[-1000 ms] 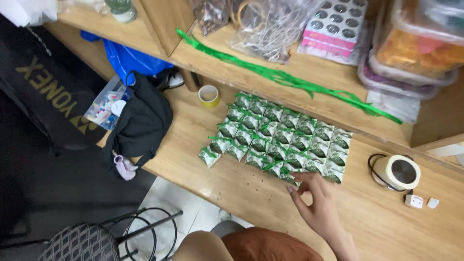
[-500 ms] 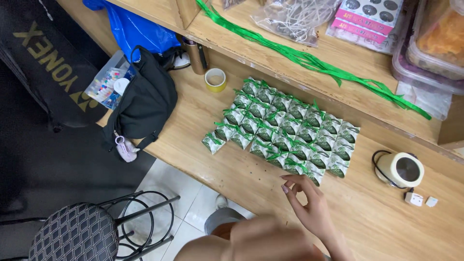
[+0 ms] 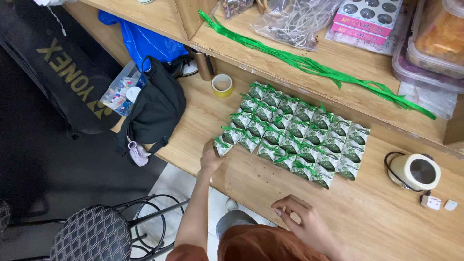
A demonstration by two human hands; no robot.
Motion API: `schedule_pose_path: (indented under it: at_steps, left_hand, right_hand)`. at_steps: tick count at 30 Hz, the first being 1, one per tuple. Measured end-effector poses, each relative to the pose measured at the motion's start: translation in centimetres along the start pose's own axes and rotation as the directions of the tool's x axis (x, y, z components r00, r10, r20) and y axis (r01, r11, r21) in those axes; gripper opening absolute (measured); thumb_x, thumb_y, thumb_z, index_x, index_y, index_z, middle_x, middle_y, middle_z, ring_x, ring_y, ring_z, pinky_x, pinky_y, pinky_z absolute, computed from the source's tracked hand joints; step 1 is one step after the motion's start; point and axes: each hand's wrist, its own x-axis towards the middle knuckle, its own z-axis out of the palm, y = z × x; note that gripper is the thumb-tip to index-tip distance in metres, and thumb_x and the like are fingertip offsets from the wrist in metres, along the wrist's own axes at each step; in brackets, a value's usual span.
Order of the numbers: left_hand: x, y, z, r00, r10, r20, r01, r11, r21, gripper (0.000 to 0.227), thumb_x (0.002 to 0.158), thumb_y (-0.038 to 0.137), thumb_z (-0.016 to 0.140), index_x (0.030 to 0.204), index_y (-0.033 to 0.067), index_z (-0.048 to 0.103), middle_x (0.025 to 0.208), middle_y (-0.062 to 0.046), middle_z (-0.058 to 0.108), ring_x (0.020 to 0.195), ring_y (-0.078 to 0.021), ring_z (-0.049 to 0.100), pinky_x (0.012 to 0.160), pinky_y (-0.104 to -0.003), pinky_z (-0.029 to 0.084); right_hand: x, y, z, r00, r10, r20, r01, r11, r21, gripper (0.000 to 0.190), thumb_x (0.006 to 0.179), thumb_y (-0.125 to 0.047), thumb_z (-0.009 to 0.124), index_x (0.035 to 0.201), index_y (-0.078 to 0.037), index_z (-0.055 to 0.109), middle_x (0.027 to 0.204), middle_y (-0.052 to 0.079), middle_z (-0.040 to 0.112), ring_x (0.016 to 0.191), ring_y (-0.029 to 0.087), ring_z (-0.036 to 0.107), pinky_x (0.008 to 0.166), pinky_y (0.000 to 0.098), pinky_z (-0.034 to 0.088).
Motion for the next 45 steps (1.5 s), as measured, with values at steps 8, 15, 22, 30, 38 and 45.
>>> schedule_pose_path:
  at_steps: [8,15,22,30,38,45]
  left_hand:
    - [-4.5,0.8,5.5,0.990,0.062,-0.128,-0.087,0.975,-0.202,0.078,0.068,0.030,0.089,0.132,0.0040,0.052,0.135,-0.019,0.055,0.121,-0.0413,0.058,0.098,-0.047,0.052]
    - [-15.1,7.6,7.4,0.936,0.336,-0.107,-0.352,0.877,-0.326,0.077,0.069,0.020,0.089,0.137,0.0048,0.056,0.132,-0.018,0.060,0.121,-0.0407,0.059,0.098,-0.046,0.052]
    - [-15.0,9.7,9.2,0.959,0.283,0.012,-0.268,0.922,-0.280,0.084,0.065,0.021,0.092,0.139,0.0088,0.054,0.135,-0.015,0.059,0.118,-0.0374,0.062,0.094,-0.044,0.054]
    - [-14.8,10.9,7.1,0.953,0.286,0.095,-0.251,0.928,-0.277,0.086,0.064,0.024,0.092,0.141,0.0166,0.055,0.135,-0.007,0.061,0.116,-0.0321,0.064,0.093,-0.046,0.053]
    - [-14.5,9.8,9.1,0.951,0.296,0.086,-0.270,0.934,-0.236,0.082,0.069,0.022,0.088,0.143,0.0139,0.053,0.139,-0.009,0.060,0.117,-0.0329,0.064,0.096,-0.043,0.054]
    - [-13.8,9.0,10.1,0.913,0.405,0.050,-0.393,0.905,-0.161,0.086,0.064,0.021,0.089,0.142,0.0134,0.054,0.138,-0.009,0.060,0.120,-0.0331,0.062,0.092,-0.049,0.051]
  right_hand:
    - [1.4,5.2,1.2,0.979,0.198,-0.049,-0.185,0.962,0.203,0.022,0.093,-0.012,0.068,0.115,-0.009,0.070,0.087,0.008,0.076,0.075,0.019,0.070,0.065,0.0331,0.055]
    - [4.3,12.9,5.1,0.964,0.248,-0.098,-0.245,0.969,0.043,0.029,0.095,-0.023,0.069,0.122,-0.013,0.068,0.081,0.009,0.071,0.063,0.018,0.069,0.061,0.0343,0.055]
    - [8.5,14.3,7.2,0.911,0.113,-0.397,-0.177,0.976,-0.128,0.034,0.082,-0.028,0.080,0.113,-0.016,0.078,0.083,0.008,0.071,0.065,0.022,0.069,0.059,0.0388,0.054]
    - [9.5,15.9,5.5,0.836,0.223,-0.501,-0.236,0.971,0.038,0.020,0.088,-0.028,0.075,0.101,-0.014,0.083,0.081,0.008,0.067,0.066,0.025,0.068,0.063,0.0388,0.056]
    - [9.7,19.3,6.2,0.908,0.182,-0.378,-0.275,0.939,-0.209,0.016,0.081,-0.031,0.082,0.092,-0.020,0.083,0.093,0.000,0.075,0.083,0.024,0.073,0.072,0.0395,0.058]
    - [8.2,23.7,2.2,0.792,0.234,-0.563,-0.191,0.972,0.136,0.017,0.085,-0.020,0.078,0.097,-0.007,0.080,0.087,0.003,0.077,0.068,0.013,0.069,0.061,0.0314,0.054]
